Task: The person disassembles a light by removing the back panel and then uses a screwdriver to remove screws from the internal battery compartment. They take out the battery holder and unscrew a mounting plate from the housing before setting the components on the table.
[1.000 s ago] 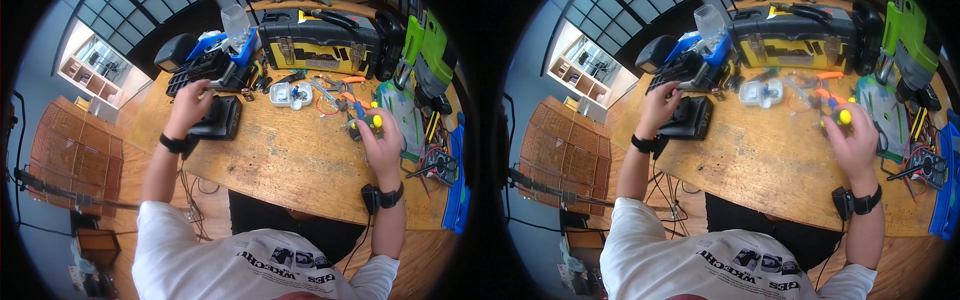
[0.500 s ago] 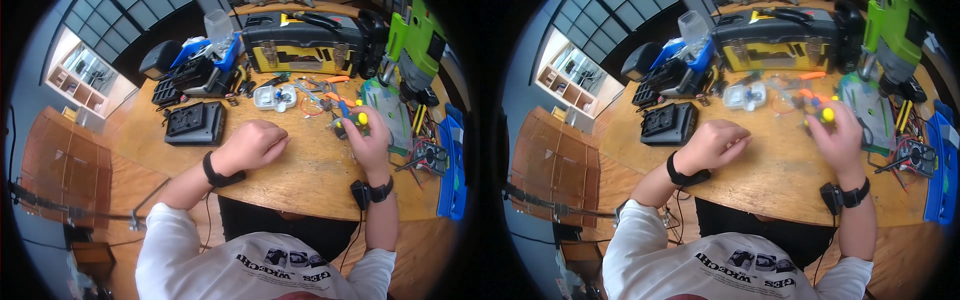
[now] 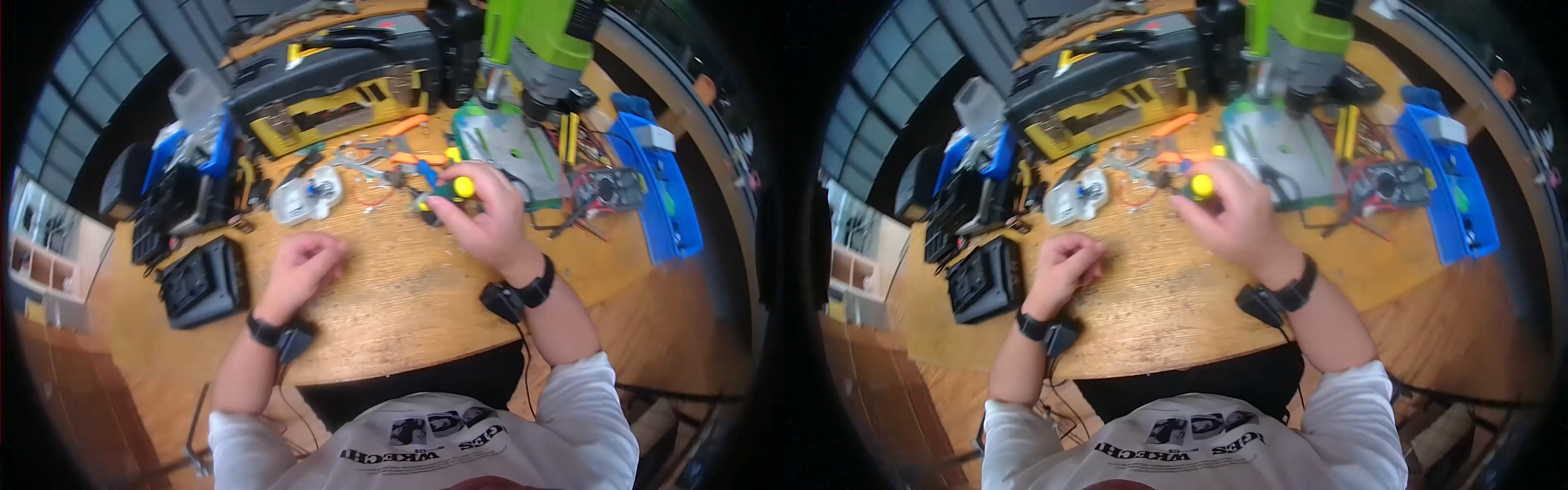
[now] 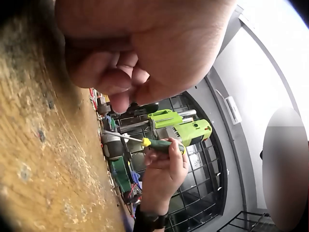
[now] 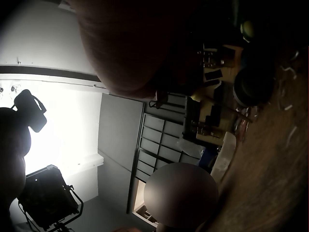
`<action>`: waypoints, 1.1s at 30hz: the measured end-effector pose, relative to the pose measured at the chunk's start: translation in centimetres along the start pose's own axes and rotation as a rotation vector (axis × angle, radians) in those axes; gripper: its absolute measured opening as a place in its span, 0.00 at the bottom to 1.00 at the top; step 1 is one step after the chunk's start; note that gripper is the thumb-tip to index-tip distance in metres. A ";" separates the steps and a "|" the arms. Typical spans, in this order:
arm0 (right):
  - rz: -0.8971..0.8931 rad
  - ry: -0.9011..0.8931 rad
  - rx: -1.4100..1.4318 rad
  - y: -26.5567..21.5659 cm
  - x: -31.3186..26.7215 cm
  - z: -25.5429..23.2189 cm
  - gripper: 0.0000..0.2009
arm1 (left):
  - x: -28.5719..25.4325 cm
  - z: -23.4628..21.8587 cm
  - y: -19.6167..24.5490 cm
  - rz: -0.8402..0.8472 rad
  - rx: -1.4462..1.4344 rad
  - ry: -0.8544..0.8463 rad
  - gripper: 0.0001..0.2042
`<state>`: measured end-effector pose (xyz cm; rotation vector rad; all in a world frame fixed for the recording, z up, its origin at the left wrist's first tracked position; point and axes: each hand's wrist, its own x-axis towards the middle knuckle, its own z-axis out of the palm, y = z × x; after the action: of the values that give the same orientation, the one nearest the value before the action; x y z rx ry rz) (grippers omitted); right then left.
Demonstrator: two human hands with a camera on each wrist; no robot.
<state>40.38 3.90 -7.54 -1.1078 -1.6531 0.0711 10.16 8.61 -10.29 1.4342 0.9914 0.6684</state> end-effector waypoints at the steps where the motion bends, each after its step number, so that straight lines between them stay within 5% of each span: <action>1: 0.014 0.004 -0.046 0.0 0.1 0.0 0.15 | 0.0 0.1 -0.2 -0.007 -0.044 0.000 0.08; 5: -0.127 -0.043 0.031 0.4 0.2 0.5 0.13 | 0.3 0.0 -0.5 -0.076 -0.126 0.021 0.08; 15: -0.069 -0.413 -0.003 0.9 -1.4 1.7 0.16 | 0.6 0.2 -0.9 -0.035 -0.159 -0.001 0.07; 26: -0.092 -0.559 0.012 1.5 -2.2 2.0 0.07 | 0.6 0.2 -0.9 -0.036 -0.133 0.009 0.06; 33: -0.188 -0.484 -0.010 1.9 -2.4 2.6 0.05 | 0.6 0.2 -1.2 -0.009 -0.116 0.036 0.07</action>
<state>39.43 4.54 -11.43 -0.9847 -2.1840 0.2235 10.41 8.92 -11.58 1.3195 0.9709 0.7353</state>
